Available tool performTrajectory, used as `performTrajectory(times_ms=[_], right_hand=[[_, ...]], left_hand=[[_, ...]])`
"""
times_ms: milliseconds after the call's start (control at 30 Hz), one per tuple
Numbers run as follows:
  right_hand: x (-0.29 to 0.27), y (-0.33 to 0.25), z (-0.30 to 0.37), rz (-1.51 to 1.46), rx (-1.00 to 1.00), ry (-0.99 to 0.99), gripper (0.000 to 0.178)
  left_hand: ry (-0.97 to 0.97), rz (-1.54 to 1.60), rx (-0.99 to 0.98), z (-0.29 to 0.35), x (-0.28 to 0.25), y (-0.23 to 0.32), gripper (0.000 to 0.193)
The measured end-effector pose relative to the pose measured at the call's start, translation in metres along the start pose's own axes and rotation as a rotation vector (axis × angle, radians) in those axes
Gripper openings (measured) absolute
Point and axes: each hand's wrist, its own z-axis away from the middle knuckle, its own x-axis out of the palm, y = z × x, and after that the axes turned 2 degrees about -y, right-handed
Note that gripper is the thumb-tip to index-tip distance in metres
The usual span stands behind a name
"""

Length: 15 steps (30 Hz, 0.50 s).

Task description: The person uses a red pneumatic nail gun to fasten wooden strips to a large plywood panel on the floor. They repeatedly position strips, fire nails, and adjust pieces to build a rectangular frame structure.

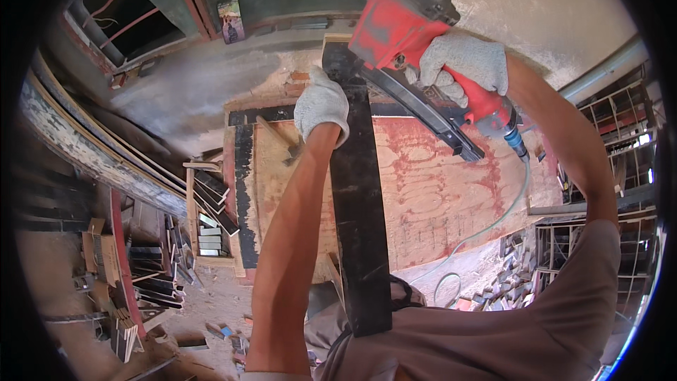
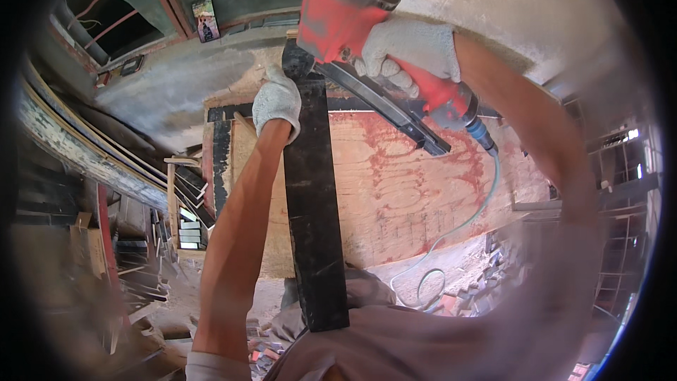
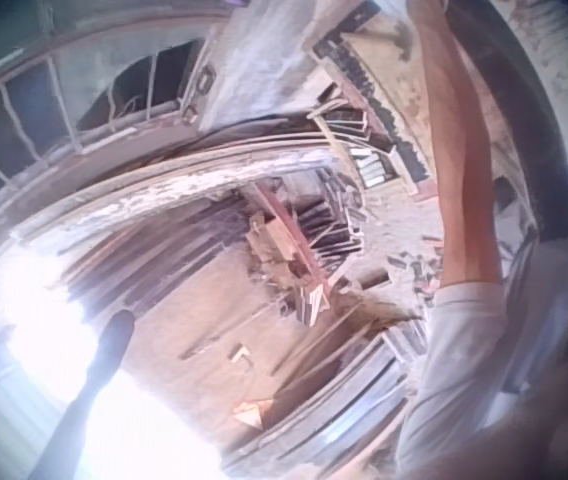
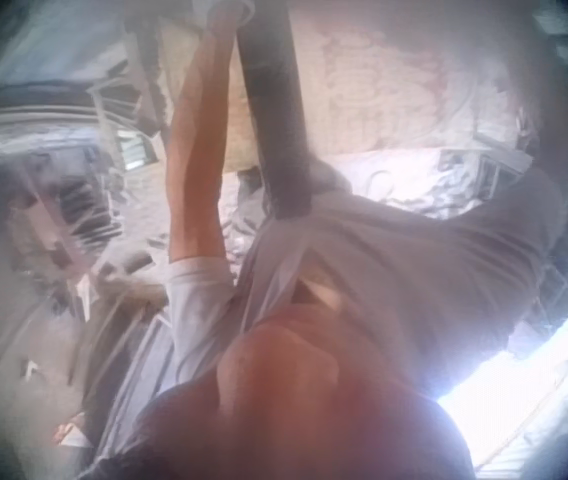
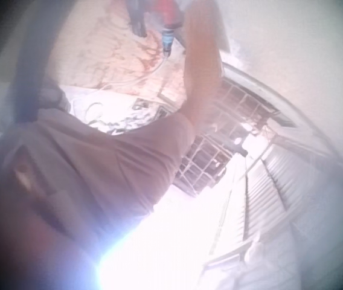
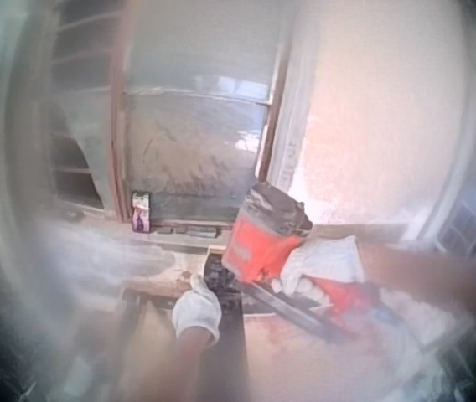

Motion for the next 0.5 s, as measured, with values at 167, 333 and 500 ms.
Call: performTrajectory(times_ms=[167, 333, 500], right_hand=[[0.007, 0.017, 0.031, 0.072, 0.020, 0.134, 0.016], [0.028, 0.125, 0.113, 0.421, -0.154, 0.169, 0.027], [0.114, 0.253, 0.191, -0.309, 0.226, 0.330, 0.006]], left_hand=[[0.014, 0.040, 0.033, -0.001, 0.000, -0.002, 0.064], [-0.058, 0.096, 0.027, -0.006, 0.005, -0.003, 0.084], [-0.112, 0.143, 0.018, -0.011, 0.018, -0.001, 0.085]])
